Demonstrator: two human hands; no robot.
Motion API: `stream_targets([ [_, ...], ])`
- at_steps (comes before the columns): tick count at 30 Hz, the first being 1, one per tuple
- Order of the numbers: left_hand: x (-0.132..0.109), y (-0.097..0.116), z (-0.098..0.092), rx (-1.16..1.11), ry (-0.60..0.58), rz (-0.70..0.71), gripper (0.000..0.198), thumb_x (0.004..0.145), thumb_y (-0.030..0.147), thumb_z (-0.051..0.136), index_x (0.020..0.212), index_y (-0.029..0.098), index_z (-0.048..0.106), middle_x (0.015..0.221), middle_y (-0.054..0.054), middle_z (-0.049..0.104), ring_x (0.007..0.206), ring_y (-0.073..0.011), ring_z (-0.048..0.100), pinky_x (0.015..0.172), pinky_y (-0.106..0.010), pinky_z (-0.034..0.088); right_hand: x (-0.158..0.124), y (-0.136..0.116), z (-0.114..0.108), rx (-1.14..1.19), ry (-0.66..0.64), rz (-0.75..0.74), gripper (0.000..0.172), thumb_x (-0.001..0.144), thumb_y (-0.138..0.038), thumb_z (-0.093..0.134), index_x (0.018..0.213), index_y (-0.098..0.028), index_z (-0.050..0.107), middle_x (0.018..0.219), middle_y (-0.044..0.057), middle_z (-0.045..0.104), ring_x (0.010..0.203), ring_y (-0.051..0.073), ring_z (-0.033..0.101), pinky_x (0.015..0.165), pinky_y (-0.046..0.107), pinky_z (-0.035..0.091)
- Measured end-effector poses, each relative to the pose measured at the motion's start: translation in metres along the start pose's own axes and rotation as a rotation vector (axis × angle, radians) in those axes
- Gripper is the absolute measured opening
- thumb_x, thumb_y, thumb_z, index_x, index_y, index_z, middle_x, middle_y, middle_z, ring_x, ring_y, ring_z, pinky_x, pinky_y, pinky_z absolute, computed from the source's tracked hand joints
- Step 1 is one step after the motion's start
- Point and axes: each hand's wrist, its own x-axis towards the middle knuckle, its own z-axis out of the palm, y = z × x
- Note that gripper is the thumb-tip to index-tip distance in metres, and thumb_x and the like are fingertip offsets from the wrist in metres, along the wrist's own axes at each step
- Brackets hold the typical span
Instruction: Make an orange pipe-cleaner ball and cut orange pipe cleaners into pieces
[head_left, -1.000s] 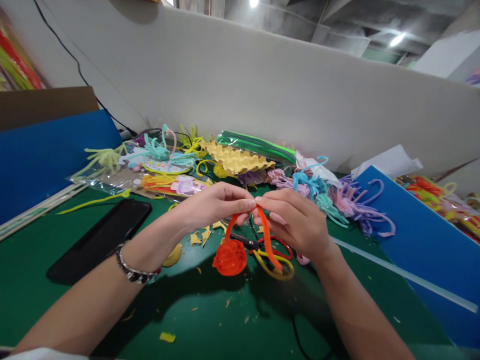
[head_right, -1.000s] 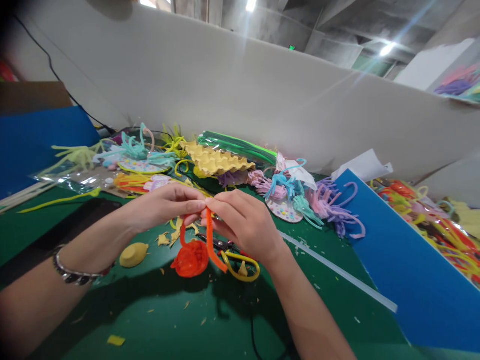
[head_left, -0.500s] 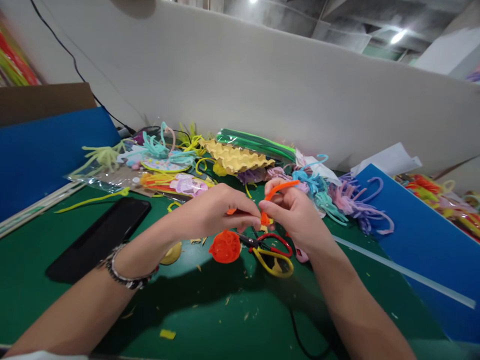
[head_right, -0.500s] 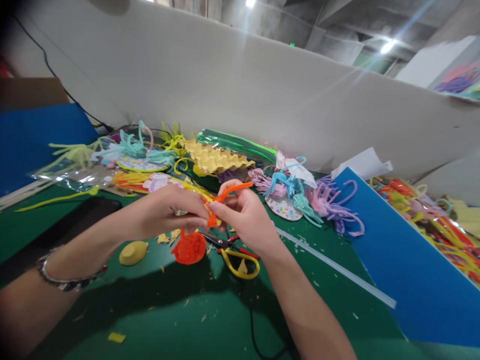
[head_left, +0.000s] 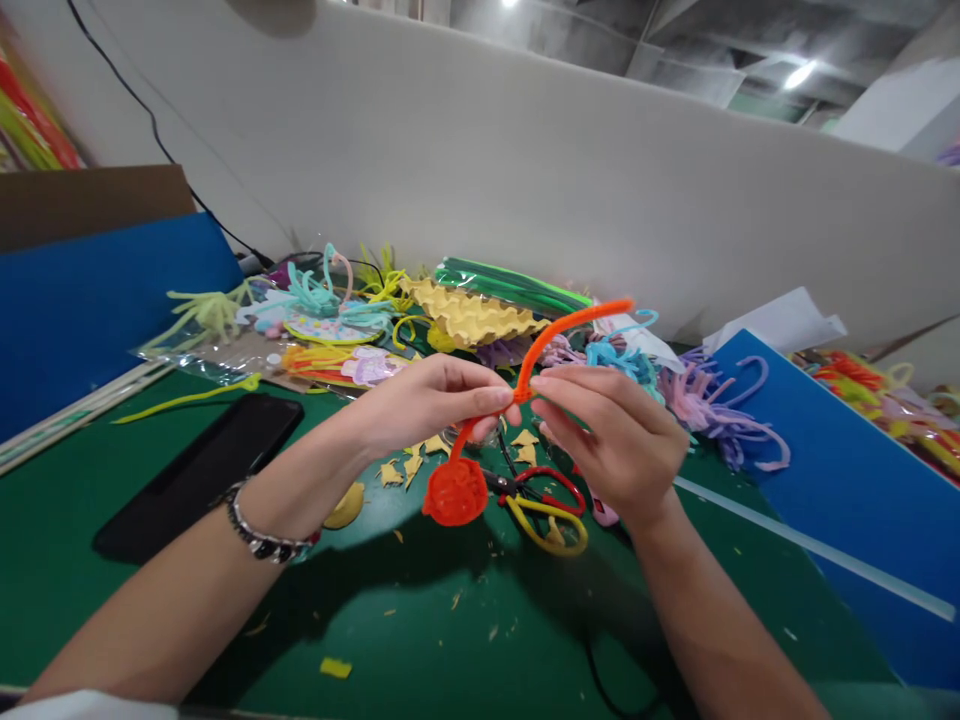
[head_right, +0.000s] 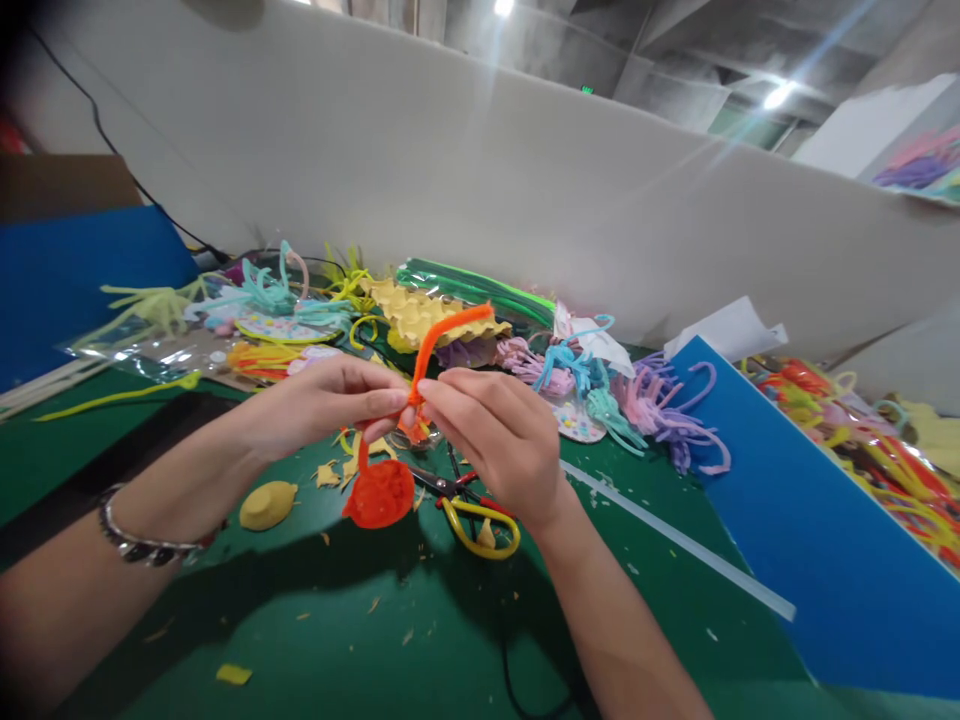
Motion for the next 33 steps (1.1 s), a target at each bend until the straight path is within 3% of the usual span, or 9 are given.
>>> stream_targets([
  [3,-0.001,0.0,0.0,-0.009,-0.041,0.005,0.021,0.081,0.026,0.048,0.069,0.017,0.063,0.046,0.007,0.046,0.045,-0.0028,0.039,0.044,-0.013,0.029,0.0,0.0,0.003,0.011,-0.033,0.034,0.019,0.075,-0.008,0.057,0.09,-0.02,0.057,0.084,0.005,0.066,0.077,0.014,0.062,0.07,0.027,0.051],
  [8,0.0,0.0,0.0,-0.033,-0.022,-0.024,0.02,0.08,0.026,0.05,0.068,0.017,0.063,0.046,0.007,0.046,0.044,-0.0027,0.037,0.044,-0.013,0.029,-0.003,0.0,0.004,-0.004,0.071,-0.034,0.031,0.07,-0.007,0.063,0.099,-0.017,0.057,0.085,0.006,0.067,0.083,0.015,0.061,0.073,0.026,0.052],
  [17,-0.001,0.001,0.001,0.064,0.001,0.0,0.02,0.079,0.028,0.051,0.067,0.017,0.062,0.048,0.007,0.048,0.047,-0.0035,0.04,0.046,-0.014,0.03,0.0,-0.005,0.005,0.012,-0.035,0.004,0.021,0.076,-0.009,0.056,0.096,-0.015,0.059,0.088,0.007,0.067,0.083,0.013,0.061,0.076,0.024,0.051],
  [25,-0.007,0.009,0.005,0.459,0.121,0.137,0.021,0.081,0.027,0.048,0.07,0.016,0.062,0.052,0.005,0.055,0.048,-0.0051,0.048,0.045,-0.013,0.035,0.004,-0.004,0.002,0.088,-0.178,0.069,0.014,0.08,-0.012,0.05,0.092,-0.016,0.057,0.084,0.006,0.065,0.079,0.013,0.059,0.072,0.025,0.048],
  [33,-0.003,0.001,0.005,0.958,0.292,0.471,0.03,0.085,0.03,0.043,0.065,0.016,0.06,0.052,0.002,0.06,0.049,-0.0073,0.051,0.051,-0.018,0.036,0.007,-0.013,0.005,0.186,-0.237,0.416,0.007,0.081,-0.017,0.05,0.082,-0.017,0.056,0.074,0.002,0.06,0.063,0.01,0.054,0.058,0.021,0.043],
])
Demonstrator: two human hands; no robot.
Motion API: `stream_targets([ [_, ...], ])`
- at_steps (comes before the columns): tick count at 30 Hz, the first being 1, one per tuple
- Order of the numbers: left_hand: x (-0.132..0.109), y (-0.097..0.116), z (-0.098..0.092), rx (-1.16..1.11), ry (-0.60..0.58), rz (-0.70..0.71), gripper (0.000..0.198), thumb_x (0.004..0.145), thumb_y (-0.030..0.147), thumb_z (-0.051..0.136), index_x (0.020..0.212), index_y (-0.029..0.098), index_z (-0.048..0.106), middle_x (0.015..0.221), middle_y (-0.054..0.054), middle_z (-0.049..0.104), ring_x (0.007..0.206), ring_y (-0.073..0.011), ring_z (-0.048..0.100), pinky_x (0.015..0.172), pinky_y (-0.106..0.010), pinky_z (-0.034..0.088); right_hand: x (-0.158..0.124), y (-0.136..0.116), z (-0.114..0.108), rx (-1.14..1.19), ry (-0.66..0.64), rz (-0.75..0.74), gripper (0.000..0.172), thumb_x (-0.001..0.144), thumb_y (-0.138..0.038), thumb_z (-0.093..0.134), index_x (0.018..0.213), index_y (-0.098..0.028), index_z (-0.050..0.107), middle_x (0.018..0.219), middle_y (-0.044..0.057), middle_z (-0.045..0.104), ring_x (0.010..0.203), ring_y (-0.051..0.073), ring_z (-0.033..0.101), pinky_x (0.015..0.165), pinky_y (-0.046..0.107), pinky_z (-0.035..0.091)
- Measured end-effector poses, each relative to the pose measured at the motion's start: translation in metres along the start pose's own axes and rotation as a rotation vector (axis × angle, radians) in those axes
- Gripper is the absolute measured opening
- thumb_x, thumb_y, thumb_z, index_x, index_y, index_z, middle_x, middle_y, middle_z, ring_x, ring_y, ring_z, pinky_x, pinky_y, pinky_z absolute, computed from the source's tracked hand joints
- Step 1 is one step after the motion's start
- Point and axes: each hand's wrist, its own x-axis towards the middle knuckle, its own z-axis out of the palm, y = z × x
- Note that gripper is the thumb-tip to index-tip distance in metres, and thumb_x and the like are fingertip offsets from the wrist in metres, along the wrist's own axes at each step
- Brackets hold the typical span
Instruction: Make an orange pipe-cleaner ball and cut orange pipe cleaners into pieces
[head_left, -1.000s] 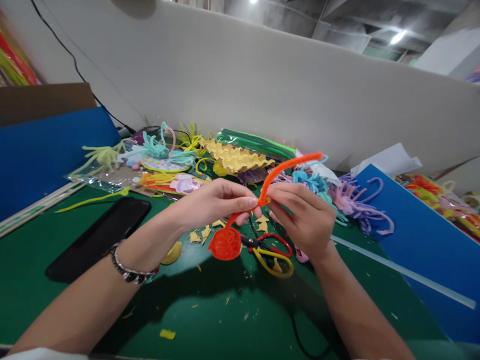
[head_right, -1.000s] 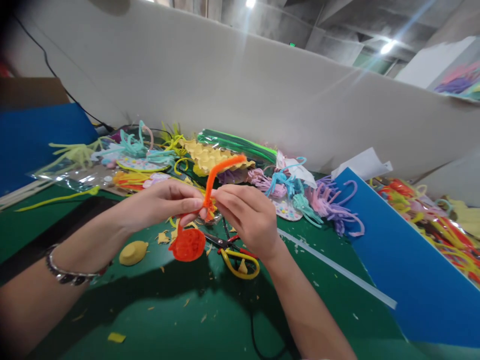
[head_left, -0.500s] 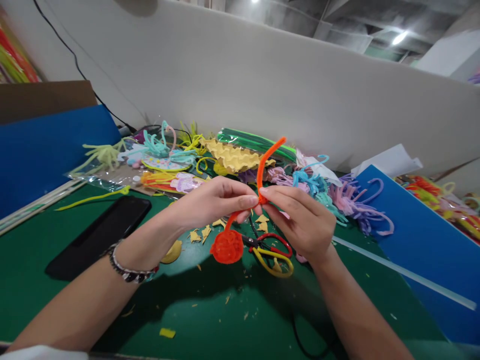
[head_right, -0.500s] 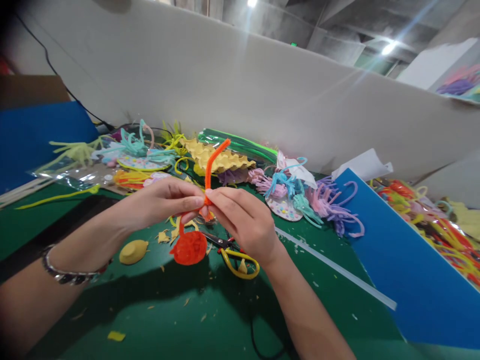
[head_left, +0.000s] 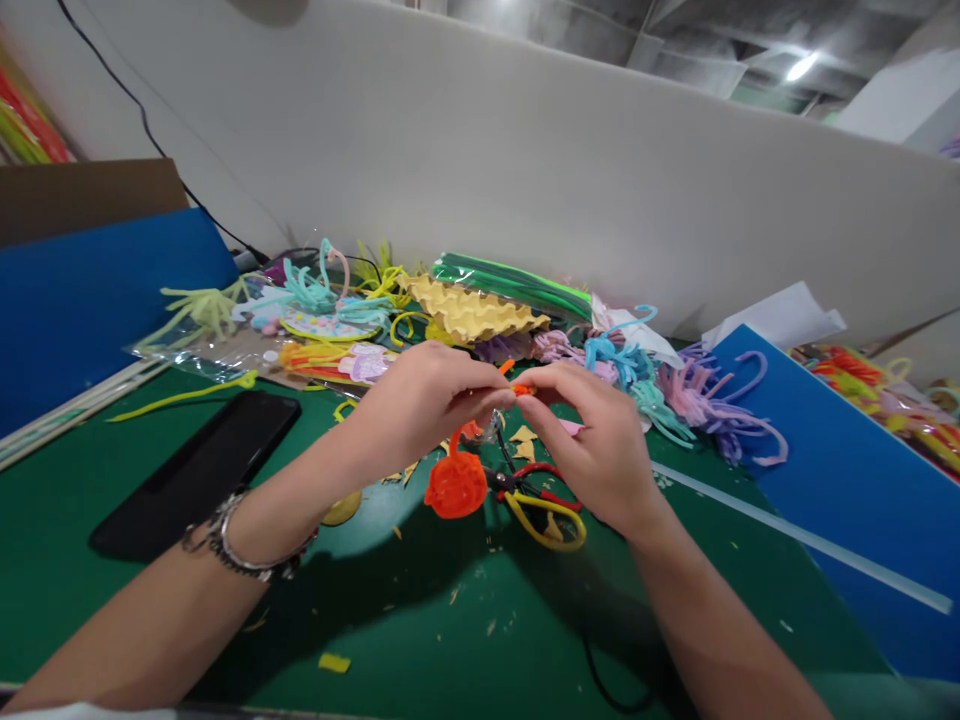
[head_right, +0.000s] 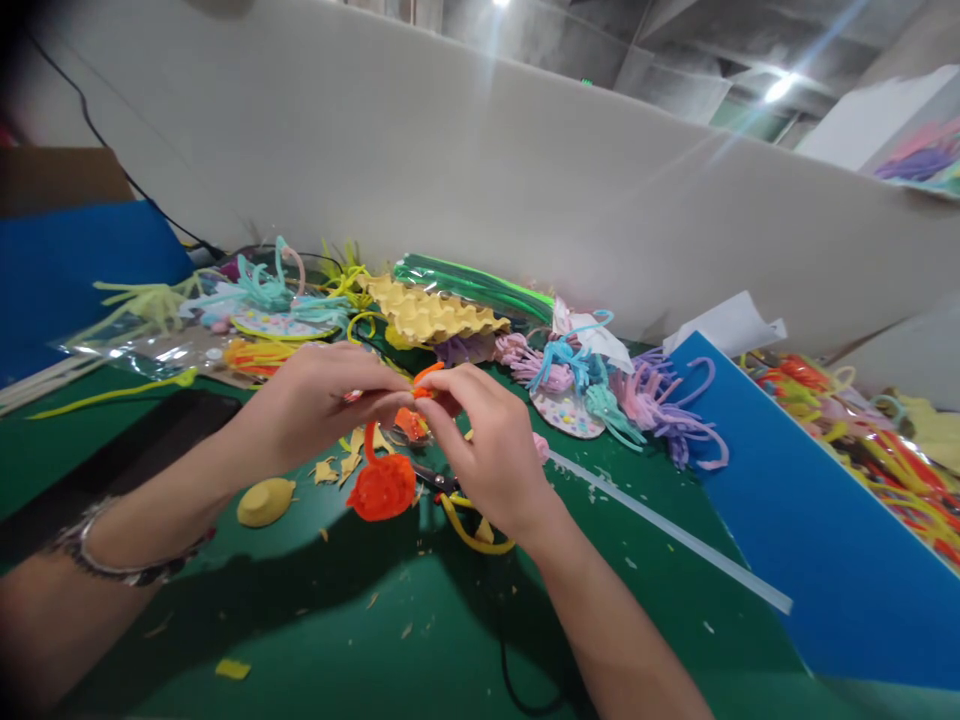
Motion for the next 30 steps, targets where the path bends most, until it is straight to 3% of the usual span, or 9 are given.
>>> stream_targets([
  [5,-0.001,-0.002,0.002,0.341,0.08,0.104,0.03,0.086,0.029,0.041,0.065,0.016,0.058,0.054,0.002,0.059,0.051,-0.0091,0.049,0.059,-0.023,0.035,-0.002,-0.001,0.001,0.067,-0.062,0.088,0.011,0.083,-0.021,0.046,0.08,-0.016,0.056,0.071,0.001,0.056,0.064,0.01,0.051,0.058,0.02,0.04],
  [11,-0.002,-0.004,0.002,0.512,0.06,0.219,0.03,0.087,0.024,0.036,0.067,0.017,0.057,0.059,0.002,0.061,0.055,-0.0094,0.051,0.066,-0.024,0.035,-0.002,-0.002,0.002,0.225,-0.124,0.328,0.012,0.082,-0.022,0.045,0.08,-0.016,0.055,0.066,-0.001,0.055,0.06,0.009,0.051,0.048,0.018,0.038],
  [17,0.0,-0.001,0.004,0.637,0.036,0.248,0.03,0.086,0.016,0.035,0.065,0.019,0.057,0.055,0.003,0.058,0.056,-0.0098,0.049,0.069,-0.025,0.034,0.001,-0.003,0.002,0.354,-0.171,0.404,0.015,0.083,-0.021,0.042,0.072,-0.016,0.051,0.059,-0.003,0.049,0.054,0.007,0.047,0.048,0.018,0.038],
  [21,0.0,-0.004,0.005,0.317,0.06,0.126,0.026,0.085,0.026,0.04,0.068,0.018,0.058,0.057,0.003,0.058,0.055,-0.0086,0.049,0.065,-0.024,0.036,0.002,0.0,-0.001,0.41,-0.226,0.372,0.02,0.086,-0.021,0.037,0.071,-0.017,0.049,0.055,-0.004,0.047,0.049,0.007,0.045,0.044,0.017,0.036],
  [26,0.002,-0.006,0.005,-0.383,-0.058,-0.279,0.025,0.082,0.031,0.046,0.066,0.016,0.056,0.053,0.004,0.052,0.046,-0.0054,0.046,0.043,-0.016,0.033,0.002,0.011,-0.005,-0.033,-0.131,-0.101,0.015,0.086,-0.018,0.038,0.089,-0.018,0.053,0.076,0.003,0.059,0.07,0.012,0.055,0.063,0.024,0.044],
  [30,0.003,-0.005,0.007,-0.736,-0.177,-0.433,0.023,0.081,0.03,0.046,0.065,0.015,0.053,0.049,0.006,0.045,0.043,-0.0035,0.04,0.04,-0.014,0.03,0.0,0.017,-0.007,-0.245,-0.028,-0.378,0.019,0.083,-0.013,0.044,0.099,-0.019,0.052,0.085,0.005,0.064,0.081,0.014,0.058,0.069,0.025,0.046],
])
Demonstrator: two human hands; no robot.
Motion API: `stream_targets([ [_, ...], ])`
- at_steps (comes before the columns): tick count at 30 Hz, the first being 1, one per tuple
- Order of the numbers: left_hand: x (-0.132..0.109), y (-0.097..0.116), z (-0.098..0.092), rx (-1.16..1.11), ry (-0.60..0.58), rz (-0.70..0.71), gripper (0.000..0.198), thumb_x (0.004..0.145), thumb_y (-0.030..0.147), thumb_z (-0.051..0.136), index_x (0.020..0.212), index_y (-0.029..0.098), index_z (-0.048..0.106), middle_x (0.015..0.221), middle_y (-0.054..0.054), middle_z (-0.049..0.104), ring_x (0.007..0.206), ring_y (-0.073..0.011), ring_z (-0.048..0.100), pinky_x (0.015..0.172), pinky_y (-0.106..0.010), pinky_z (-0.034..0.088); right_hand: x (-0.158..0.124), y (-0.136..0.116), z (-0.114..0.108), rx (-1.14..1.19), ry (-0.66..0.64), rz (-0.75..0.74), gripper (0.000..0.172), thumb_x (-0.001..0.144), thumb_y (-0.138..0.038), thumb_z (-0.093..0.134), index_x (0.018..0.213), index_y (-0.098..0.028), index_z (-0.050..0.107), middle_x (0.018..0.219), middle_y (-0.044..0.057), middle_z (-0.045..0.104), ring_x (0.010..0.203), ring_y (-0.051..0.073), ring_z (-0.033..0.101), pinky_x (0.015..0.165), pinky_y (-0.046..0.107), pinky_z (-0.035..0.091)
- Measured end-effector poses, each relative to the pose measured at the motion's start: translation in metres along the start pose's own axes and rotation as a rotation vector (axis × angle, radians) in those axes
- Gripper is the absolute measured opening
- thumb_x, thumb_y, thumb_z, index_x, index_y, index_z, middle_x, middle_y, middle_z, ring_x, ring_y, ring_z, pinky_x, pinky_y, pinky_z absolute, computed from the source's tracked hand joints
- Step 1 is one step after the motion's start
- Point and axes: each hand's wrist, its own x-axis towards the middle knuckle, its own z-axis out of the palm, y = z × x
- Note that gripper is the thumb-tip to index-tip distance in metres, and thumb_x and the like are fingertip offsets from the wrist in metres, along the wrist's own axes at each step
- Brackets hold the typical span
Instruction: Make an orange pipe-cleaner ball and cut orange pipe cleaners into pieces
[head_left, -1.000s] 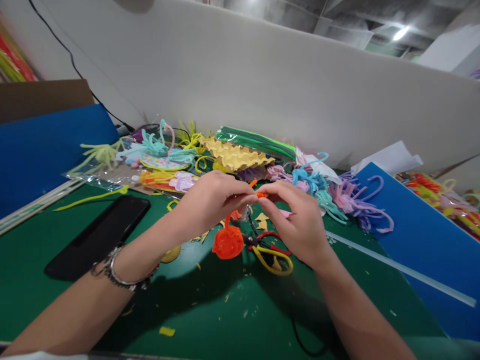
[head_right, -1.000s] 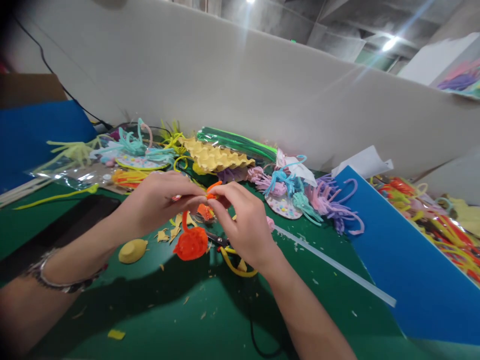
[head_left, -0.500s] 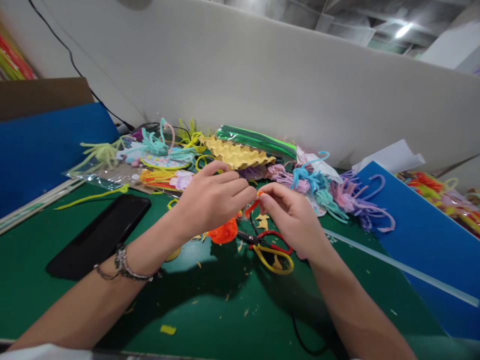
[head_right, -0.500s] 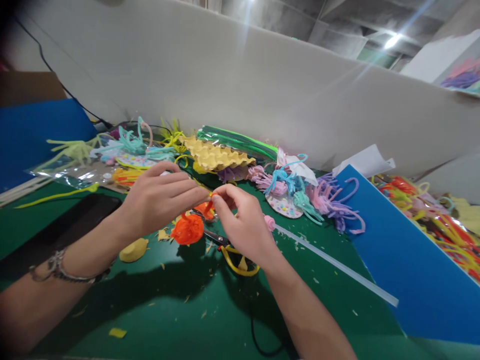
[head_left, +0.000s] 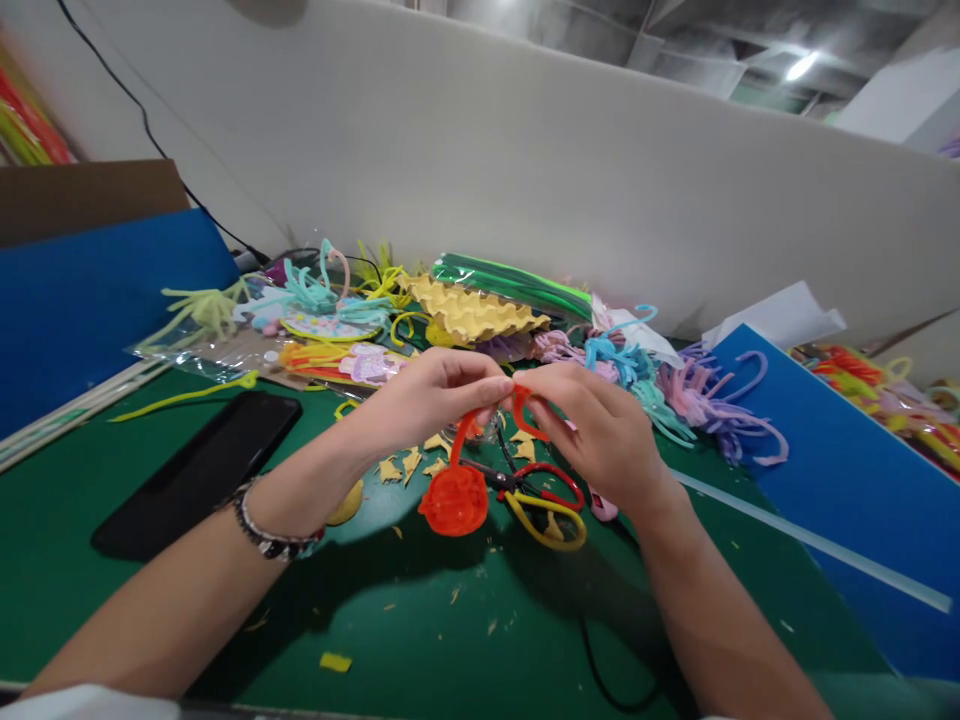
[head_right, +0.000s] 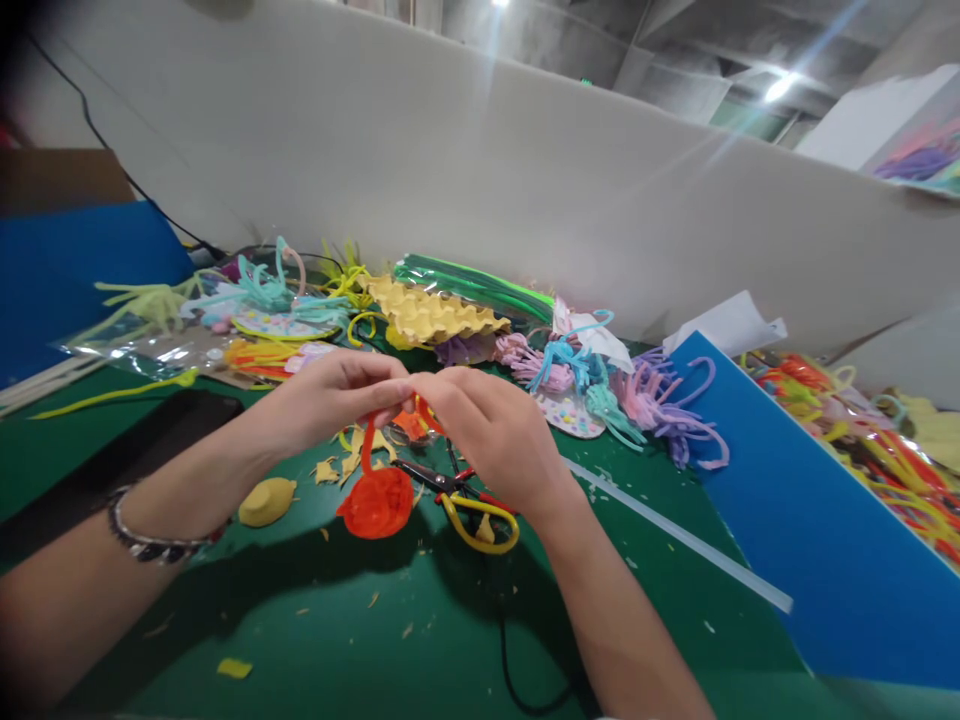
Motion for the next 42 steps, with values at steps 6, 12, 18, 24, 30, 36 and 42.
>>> stream_targets([
  [6,0.0,-0.003,0.003,-0.307,-0.102,-0.113,0.023,0.08,0.03,0.044,0.064,0.017,0.053,0.046,0.006,0.039,0.041,-0.0043,0.035,0.038,-0.014,0.028,-0.005,0.001,0.003,0.046,0.16,-0.062,0.019,0.079,-0.014,0.052,0.096,-0.022,0.056,0.083,0.003,0.066,0.078,0.014,0.061,0.067,0.026,0.05],
  [12,0.001,-0.005,0.009,-0.27,-0.043,-0.116,0.023,0.077,0.033,0.05,0.064,0.015,0.055,0.05,0.005,0.047,0.045,-0.0047,0.04,0.044,-0.016,0.032,-0.001,-0.001,0.005,0.214,0.177,0.092,0.009,0.078,-0.015,0.054,0.083,-0.021,0.058,0.075,0.002,0.066,0.071,0.013,0.062,0.063,0.025,0.051],
  [18,-0.001,-0.001,0.012,-0.103,-0.015,-0.044,0.024,0.078,0.031,0.049,0.065,0.013,0.058,0.056,0.002,0.056,0.05,-0.0067,0.047,0.048,-0.017,0.036,0.0,-0.001,0.005,0.186,0.153,0.095,0.008,0.077,-0.013,0.054,0.081,-0.02,0.056,0.072,0.001,0.065,0.069,0.012,0.061,0.064,0.023,0.049],
  [24,-0.002,-0.003,0.013,0.277,0.088,0.256,0.024,0.082,0.024,0.045,0.065,0.014,0.059,0.058,0.002,0.059,0.052,-0.0071,0.052,0.049,-0.016,0.038,0.001,-0.008,0.005,0.228,0.162,0.295,0.007,0.078,-0.013,0.05,0.075,-0.019,0.053,0.063,-0.002,0.059,0.054,0.008,0.053,0.051,0.019,0.043],
  [30,0.0,-0.011,0.012,0.927,0.282,0.691,0.021,0.083,0.017,0.043,0.073,0.012,0.06,0.059,-0.002,0.061,0.052,-0.0104,0.052,0.053,-0.022,0.038,0.0,-0.01,0.01,0.683,0.111,0.604,0.012,0.076,-0.012,0.05,0.084,-0.021,0.045,0.057,-0.008,0.048,0.047,0.005,0.046,0.044,0.016,0.039],
  [36,-0.001,-0.006,0.009,0.795,0.305,0.678,0.016,0.082,0.018,0.048,0.071,0.014,0.059,0.055,0.002,0.061,0.049,-0.0073,0.052,0.049,-0.017,0.038,0.001,-0.007,0.003,0.351,0.115,0.345,0.009,0.077,-0.012,0.052,0.082,-0.02,0.054,0.069,-0.003,0.062,0.054,0.007,0.056,0.048,0.017,0.043],
  [42,-0.001,-0.003,0.007,0.716,0.305,0.63,0.01,0.079,0.016,0.052,0.075,0.013,0.061,0.058,0.0,0.063,0.05,-0.0074,0.053,0.046,-0.016,0.038,0.001,-0.002,-0.007,0.058,0.039,0.088,0.015,0.08,-0.013,0.052,0.093,-0.019,0.057,0.085,0.0,0.069,0.072,0.011,0.064,0.062,0.018,0.048],
])
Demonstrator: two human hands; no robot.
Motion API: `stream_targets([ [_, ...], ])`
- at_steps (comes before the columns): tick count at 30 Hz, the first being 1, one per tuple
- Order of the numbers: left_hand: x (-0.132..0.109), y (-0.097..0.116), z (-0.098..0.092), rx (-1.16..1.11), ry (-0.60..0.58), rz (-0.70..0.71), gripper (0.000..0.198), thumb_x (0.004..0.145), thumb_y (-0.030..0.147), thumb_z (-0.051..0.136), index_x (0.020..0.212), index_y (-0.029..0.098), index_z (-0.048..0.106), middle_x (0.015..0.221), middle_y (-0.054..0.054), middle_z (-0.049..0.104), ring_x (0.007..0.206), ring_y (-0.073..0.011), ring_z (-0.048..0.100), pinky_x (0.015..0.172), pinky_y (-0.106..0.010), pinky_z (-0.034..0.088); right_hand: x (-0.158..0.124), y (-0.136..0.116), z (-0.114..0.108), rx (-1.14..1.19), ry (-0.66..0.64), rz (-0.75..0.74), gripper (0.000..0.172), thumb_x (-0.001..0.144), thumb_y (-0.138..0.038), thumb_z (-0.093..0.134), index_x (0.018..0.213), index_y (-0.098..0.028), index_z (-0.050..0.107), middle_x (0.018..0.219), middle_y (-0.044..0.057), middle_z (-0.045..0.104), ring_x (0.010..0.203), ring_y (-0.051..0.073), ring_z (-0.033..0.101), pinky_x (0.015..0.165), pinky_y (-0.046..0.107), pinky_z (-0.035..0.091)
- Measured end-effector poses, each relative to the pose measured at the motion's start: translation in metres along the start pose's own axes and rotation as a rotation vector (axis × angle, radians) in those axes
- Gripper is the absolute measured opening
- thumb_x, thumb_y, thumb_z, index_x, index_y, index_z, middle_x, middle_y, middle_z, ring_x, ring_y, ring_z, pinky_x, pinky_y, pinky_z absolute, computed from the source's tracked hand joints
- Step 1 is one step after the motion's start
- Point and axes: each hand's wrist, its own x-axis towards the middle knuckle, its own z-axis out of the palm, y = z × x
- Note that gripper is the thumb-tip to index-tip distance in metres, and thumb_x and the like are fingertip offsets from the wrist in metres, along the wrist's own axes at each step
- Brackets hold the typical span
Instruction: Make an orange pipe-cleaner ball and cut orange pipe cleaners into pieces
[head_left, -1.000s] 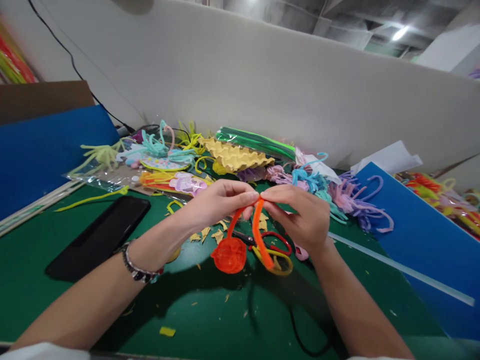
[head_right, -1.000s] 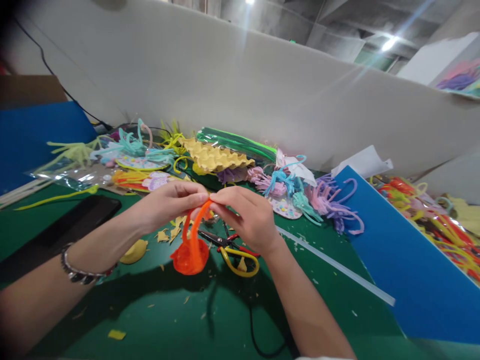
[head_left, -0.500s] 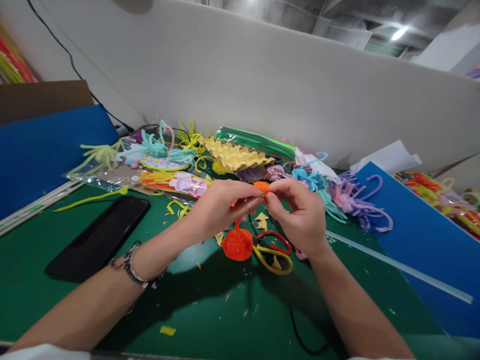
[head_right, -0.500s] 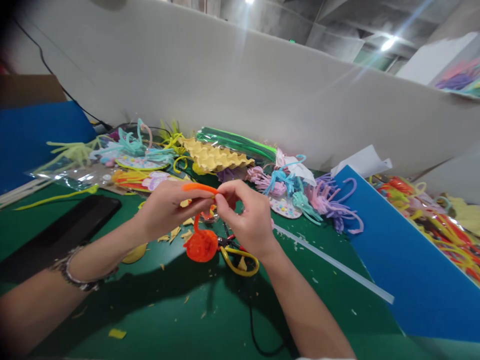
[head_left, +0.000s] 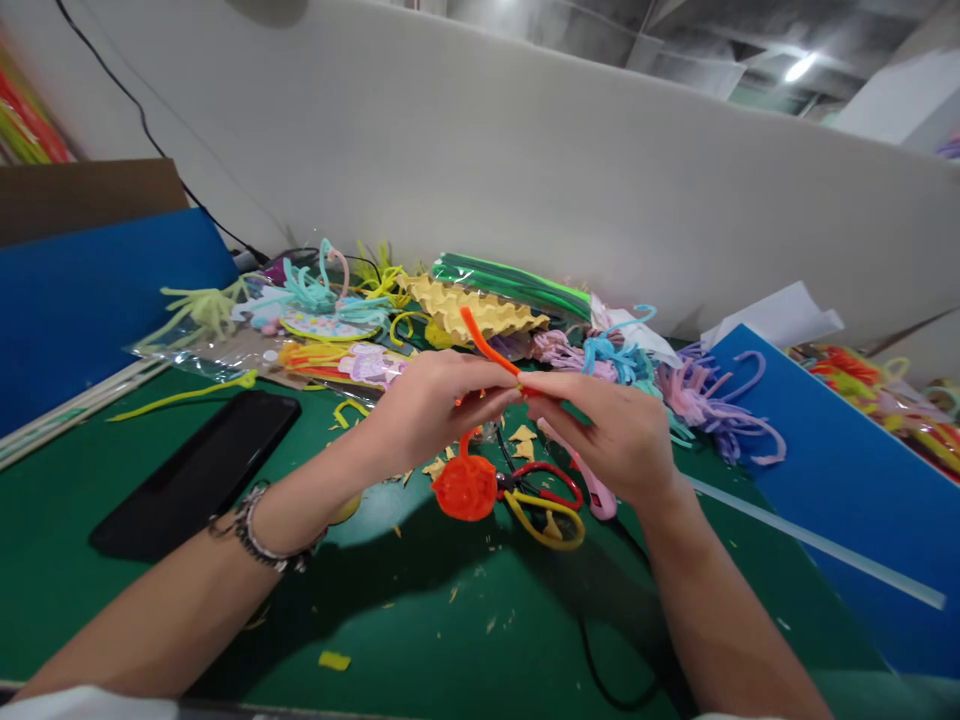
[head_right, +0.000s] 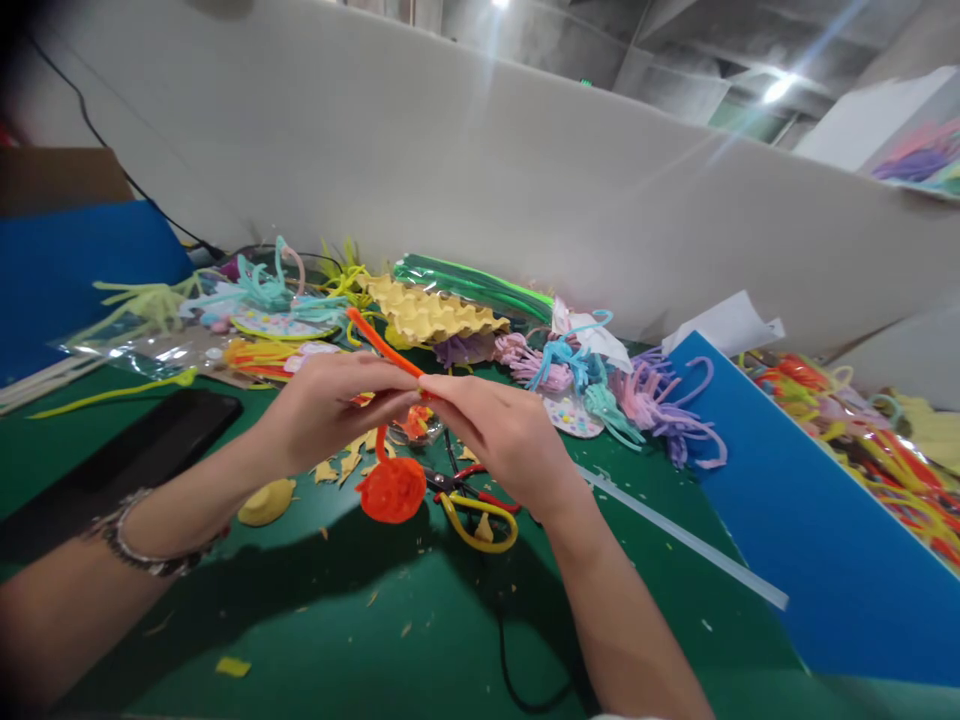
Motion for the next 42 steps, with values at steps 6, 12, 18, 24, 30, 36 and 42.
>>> stream_targets([
  [6,-0.002,0.001,0.002,0.151,-0.014,0.101,0.018,0.083,0.017,0.046,0.074,0.011,0.06,0.057,-0.002,0.061,0.052,-0.0104,0.053,0.05,-0.02,0.039,-0.002,0.001,-0.002,-0.099,-0.094,-0.032,0.013,0.084,-0.017,0.047,0.091,-0.015,0.057,0.083,0.003,0.068,0.068,0.011,0.063,0.06,0.019,0.046],
  [12,-0.003,0.0,0.003,0.379,-0.051,0.19,0.025,0.087,0.02,0.039,0.074,0.013,0.059,0.059,-0.002,0.06,0.055,-0.0114,0.054,0.057,-0.023,0.04,0.0,0.004,0.001,-0.005,-0.121,0.044,0.011,0.084,-0.017,0.046,0.088,-0.014,0.056,0.079,0.004,0.064,0.069,0.01,0.058,0.063,0.02,0.043],
  [18,-0.003,-0.004,0.003,0.555,-0.082,0.291,0.026,0.086,0.015,0.037,0.072,0.014,0.058,0.056,0.0,0.058,0.053,-0.0118,0.052,0.056,-0.024,0.039,0.004,0.005,0.004,0.248,-0.282,0.287,0.015,0.085,-0.02,0.044,0.076,-0.015,0.056,0.069,0.001,0.055,0.063,0.01,0.05,0.057,0.02,0.038],
  [24,-0.004,-0.008,0.006,0.318,-0.02,0.129,0.021,0.085,0.023,0.042,0.075,0.015,0.059,0.059,0.0,0.061,0.053,-0.0094,0.054,0.05,-0.019,0.037,0.006,0.006,0.001,0.341,-0.272,0.385,0.016,0.084,-0.024,0.045,0.075,-0.016,0.056,0.067,0.0,0.054,0.061,0.009,0.047,0.056,0.02,0.035],
  [30,-0.003,-0.007,0.007,0.198,-0.005,0.041,0.014,0.081,0.019,0.048,0.086,0.013,0.059,0.062,0.0,0.062,0.052,-0.0071,0.052,0.049,-0.016,0.038,0.005,0.004,0.0,0.458,-0.311,0.479,0.023,0.085,-0.024,0.039,0.065,-0.017,0.048,0.059,-0.003,0.045,0.055,0.008,0.041,0.052,0.021,0.031],
  [36,-0.003,-0.011,0.006,0.21,-0.091,0.157,0.021,0.085,0.02,0.04,0.088,0.011,0.059,0.064,-0.003,0.059,0.057,-0.0097,0.052,0.051,-0.018,0.04,0.004,0.003,0.003,0.757,-0.33,0.685,0.032,0.083,-0.026,0.04,0.053,-0.018,0.037,0.05,-0.005,0.036,0.047,0.006,0.033,0.046,0.021,0.028],
  [42,-0.003,-0.011,0.004,0.162,-0.097,0.119,0.023,0.086,0.02,0.04,0.083,0.011,0.062,0.062,-0.004,0.059,0.055,-0.0098,0.052,0.049,-0.018,0.039,0.004,0.0,0.005,0.681,-0.299,0.69,0.031,0.084,-0.028,0.039,0.054,-0.018,0.036,0.05,-0.006,0.032,0.047,0.007,0.03,0.044,0.021,0.025],
])
